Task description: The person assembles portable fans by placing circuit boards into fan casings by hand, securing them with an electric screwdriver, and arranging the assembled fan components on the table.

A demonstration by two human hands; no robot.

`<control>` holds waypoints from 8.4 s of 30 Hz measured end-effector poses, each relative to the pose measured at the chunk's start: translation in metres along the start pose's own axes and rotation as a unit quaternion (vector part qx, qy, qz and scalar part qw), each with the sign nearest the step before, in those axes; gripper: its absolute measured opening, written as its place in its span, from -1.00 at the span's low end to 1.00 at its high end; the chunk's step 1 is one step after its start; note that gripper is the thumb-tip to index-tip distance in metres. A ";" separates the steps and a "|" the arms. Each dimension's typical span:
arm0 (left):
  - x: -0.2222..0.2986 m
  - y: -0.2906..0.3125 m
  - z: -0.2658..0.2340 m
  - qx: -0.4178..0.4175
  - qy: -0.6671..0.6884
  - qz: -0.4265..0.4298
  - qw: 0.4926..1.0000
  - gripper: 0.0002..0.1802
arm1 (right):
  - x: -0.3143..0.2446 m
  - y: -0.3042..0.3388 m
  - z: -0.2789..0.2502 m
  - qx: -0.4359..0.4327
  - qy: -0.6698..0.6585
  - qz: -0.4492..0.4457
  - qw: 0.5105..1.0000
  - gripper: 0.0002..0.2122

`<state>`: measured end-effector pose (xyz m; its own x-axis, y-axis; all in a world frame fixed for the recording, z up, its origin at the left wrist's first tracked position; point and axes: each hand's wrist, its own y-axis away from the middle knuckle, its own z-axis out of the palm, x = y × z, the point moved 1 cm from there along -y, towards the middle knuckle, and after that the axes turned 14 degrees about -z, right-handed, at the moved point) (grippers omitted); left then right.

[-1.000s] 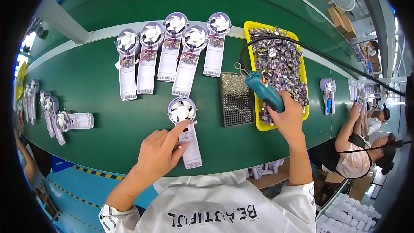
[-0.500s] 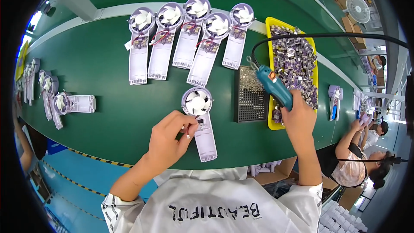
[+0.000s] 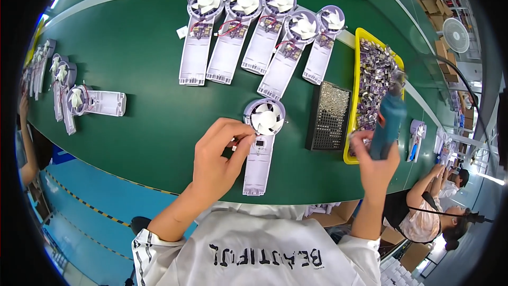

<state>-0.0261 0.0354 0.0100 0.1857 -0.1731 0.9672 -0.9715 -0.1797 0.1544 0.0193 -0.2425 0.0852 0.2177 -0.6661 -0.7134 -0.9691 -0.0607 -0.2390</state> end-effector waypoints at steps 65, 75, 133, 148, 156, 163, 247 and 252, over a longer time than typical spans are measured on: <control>0.013 0.005 0.043 -0.072 -0.107 0.032 0.991 -0.71 | 0.017 -0.019 0.021 0.123 -0.561 -0.266 0.774 -0.24; 0.014 0.004 0.058 -0.051 -0.132 0.045 0.989 -0.70 | 0.038 -0.019 0.034 0.066 -0.589 -0.244 0.768 -0.22; 0.002 0.010 0.059 -0.053 -0.024 0.021 0.998 -0.67 | -0.031 0.012 0.072 0.040 -0.535 -0.271 0.799 -0.65; 0.002 0.011 0.061 -0.050 -0.025 0.012 0.998 -0.70 | -0.024 0.020 0.094 0.063 -0.531 -0.268 0.802 -0.47; -0.025 0.059 -0.054 0.079 -0.004 -0.110 0.991 -0.73 | -0.028 0.040 0.032 0.197 -0.636 -0.219 0.713 -0.27; -0.014 -0.052 -0.127 0.119 0.031 -0.136 0.983 -0.76 | 0.001 0.047 0.014 0.270 -0.596 -0.132 0.744 -0.30; 0.005 0.042 -0.009 -0.091 0.046 -0.067 0.992 -0.84 | -0.053 0.089 0.118 -0.001 -0.616 0.319 0.720 -0.77; 0.008 0.034 -0.021 -0.150 0.087 -0.100 0.980 -0.89 | -0.055 0.084 0.122 0.016 -0.625 0.314 0.715 -0.78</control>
<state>-0.0611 0.0484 0.0270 0.3737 0.0080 0.9275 -0.9228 0.1043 0.3709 -0.0602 -0.1205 0.0241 -0.3055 0.6310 -0.7131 -0.9226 -0.0110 0.3855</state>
